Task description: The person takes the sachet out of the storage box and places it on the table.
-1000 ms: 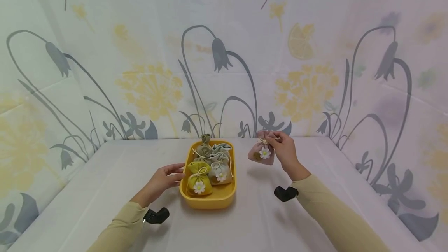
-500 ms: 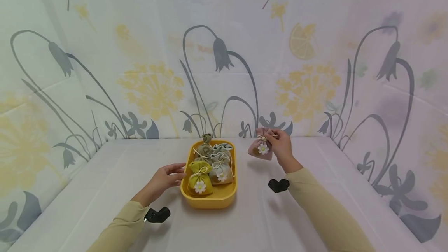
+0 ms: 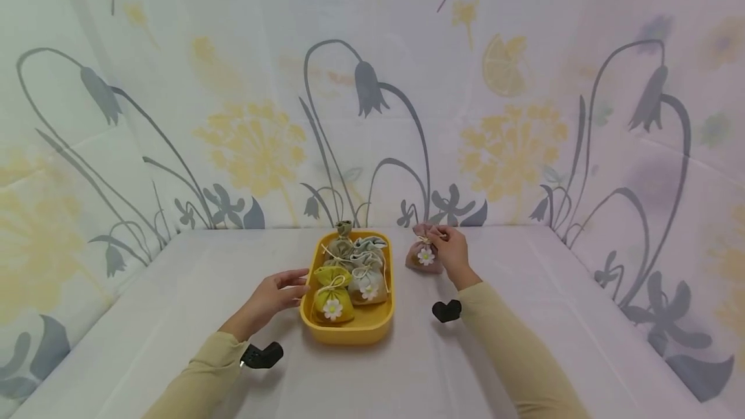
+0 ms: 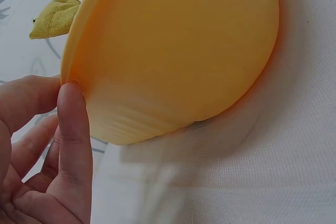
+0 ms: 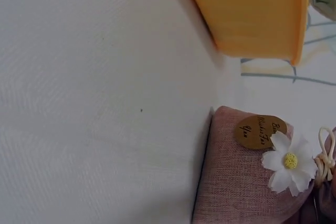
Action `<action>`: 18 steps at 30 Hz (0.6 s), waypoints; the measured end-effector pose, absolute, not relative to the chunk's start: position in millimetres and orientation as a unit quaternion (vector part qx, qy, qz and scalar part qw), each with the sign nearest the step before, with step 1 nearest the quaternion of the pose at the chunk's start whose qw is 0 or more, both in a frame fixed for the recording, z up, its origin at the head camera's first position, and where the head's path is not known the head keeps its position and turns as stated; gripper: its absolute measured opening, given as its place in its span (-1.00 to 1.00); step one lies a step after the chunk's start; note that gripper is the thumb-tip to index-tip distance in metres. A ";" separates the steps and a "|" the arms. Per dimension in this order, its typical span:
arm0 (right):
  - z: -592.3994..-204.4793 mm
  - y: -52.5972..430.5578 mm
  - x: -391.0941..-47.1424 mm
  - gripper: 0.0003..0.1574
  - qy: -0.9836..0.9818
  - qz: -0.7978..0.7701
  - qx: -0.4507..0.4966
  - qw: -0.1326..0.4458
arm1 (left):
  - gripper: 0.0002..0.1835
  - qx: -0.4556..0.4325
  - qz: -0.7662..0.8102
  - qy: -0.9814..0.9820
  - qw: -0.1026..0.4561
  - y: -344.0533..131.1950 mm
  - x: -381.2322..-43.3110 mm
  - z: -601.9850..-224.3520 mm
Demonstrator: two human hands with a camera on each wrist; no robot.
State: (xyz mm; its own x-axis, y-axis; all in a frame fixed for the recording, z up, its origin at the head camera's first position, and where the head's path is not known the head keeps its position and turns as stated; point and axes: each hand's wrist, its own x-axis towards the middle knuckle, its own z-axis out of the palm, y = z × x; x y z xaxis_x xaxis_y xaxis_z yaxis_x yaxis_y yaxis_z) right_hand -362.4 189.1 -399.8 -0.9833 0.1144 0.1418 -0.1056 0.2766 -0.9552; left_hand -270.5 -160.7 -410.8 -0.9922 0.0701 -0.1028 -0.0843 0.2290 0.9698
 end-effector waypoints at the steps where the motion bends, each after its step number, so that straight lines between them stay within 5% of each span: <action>1: -401.8 188.9 -362.2 -0.54 -0.800 0.594 -0.001 0.088 | -0.50 -0.004 0.621 0.781 0.064 -160.4 -270.6 -411.3; 18: -401.6 201.8 -349.8 -0.43 -0.815 0.573 0.031 0.085 | -0.51 -0.007 0.617 0.784 0.064 -161.3 -270.9 -412.1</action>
